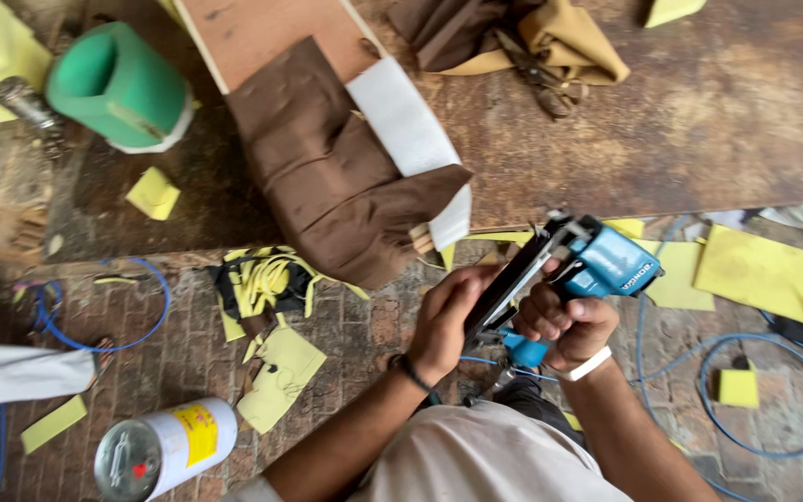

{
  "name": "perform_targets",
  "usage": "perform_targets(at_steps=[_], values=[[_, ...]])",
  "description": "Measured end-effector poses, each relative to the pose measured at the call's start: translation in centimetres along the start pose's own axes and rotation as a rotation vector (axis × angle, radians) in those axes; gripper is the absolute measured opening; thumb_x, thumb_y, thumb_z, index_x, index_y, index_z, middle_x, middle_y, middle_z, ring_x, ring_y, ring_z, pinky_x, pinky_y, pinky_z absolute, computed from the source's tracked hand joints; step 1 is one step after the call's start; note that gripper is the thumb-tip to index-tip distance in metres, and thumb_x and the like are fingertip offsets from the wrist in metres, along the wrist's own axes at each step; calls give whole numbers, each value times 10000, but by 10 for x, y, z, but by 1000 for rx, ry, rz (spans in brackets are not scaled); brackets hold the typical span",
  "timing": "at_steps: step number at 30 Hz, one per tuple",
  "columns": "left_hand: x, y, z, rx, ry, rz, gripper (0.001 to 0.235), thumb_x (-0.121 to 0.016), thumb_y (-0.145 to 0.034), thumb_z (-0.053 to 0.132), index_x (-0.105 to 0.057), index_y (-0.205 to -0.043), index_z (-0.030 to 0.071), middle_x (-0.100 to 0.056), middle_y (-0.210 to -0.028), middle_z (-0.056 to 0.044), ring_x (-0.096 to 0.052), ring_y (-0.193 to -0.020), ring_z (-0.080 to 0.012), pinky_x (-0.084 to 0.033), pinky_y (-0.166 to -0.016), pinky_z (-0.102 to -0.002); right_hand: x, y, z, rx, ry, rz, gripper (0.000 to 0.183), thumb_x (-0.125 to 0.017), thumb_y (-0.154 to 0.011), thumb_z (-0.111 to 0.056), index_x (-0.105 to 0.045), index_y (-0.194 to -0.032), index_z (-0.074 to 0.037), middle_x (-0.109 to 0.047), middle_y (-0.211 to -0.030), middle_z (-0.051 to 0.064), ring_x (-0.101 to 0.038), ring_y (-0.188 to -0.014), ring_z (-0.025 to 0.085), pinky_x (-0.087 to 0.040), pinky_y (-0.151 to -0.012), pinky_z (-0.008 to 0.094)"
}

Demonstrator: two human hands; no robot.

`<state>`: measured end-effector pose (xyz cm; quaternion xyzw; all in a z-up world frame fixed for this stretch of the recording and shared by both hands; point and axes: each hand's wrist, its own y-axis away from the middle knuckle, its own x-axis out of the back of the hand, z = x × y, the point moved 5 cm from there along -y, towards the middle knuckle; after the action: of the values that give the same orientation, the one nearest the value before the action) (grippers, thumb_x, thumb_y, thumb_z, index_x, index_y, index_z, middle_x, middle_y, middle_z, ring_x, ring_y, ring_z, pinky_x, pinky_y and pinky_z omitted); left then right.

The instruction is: The person staples brown fabric onto a cushion using a pneumatic staple gun, then trims excess fabric with scissors. They reposition the cushion and continue stapling and trimming to secure the fabric around the edges.

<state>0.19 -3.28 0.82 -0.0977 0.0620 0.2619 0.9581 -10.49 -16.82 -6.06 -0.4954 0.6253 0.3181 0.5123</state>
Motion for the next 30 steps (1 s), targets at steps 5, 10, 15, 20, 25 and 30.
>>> perform_targets(at_steps=[5, 10, 15, 20, 25, 30], values=[[14, 1, -40, 344, 572, -148, 572, -420, -1127, 502, -622, -1332, 7, -694, -1001, -76, -689, -934, -200, -554, -892, -355, -23, -18, 2, -148, 261, 230, 558, -710, -756, -171, -618, -1284, -18, -527, -631, 18, -479, -528, 148, -417, -562, 345], [26, -3, -33, 210, 615, -115, 682, -372, -1242, 553, -689, -1025, -11, -685, -867, -63, -633, -858, -167, -509, -816, -334, -59, -33, 13, -162, 420, 206, 523, -723, -796, -191, -602, -1269, -2, -517, -609, 38, -516, -536, 195, -466, -591, 377], [92, -65, 24, -224, -1030, 103, 202, -690, -961, 331, -738, -1072, 169, -757, -935, -25, -661, -866, -171, -517, -780, -335, -84, -30, 15, 59, 853, 338, 413, -715, -855, -90, -585, -1240, -18, -619, -730, 47, -586, -634, 171, -515, -636, 346], [131, -148, 56, -400, -1518, -456, 1090, -961, -526, 544, -493, -1478, 293, -326, -1573, -173, -255, -1452, -369, -246, -1163, -565, -96, -32, 39, -128, 1460, 366, 266, -789, -807, -121, -628, -984, -5, -689, -812, 36, -624, -704, 109, -528, -618, 297], [127, -176, 40, -499, -1518, -590, 1103, -958, -496, 629, -491, -1470, 403, -310, -1601, -103, -201, -1489, -347, -116, -1197, -635, -91, -31, 74, -436, 1735, 579, 340, -883, -812, -218, -670, -734, 36, -600, -629, 60, -492, -565, 144, -407, -509, 351], [134, -178, 32, -539, -1467, -527, 980, -960, -545, 545, -572, -1430, 383, -432, -1545, -78, -283, -1486, -323, -168, -1212, -630, -102, -56, 83, -265, 1603, 563, 203, -808, -798, -182, -701, -719, -28, -662, -573, 11, -601, -488, 124, -469, -471, 313]])
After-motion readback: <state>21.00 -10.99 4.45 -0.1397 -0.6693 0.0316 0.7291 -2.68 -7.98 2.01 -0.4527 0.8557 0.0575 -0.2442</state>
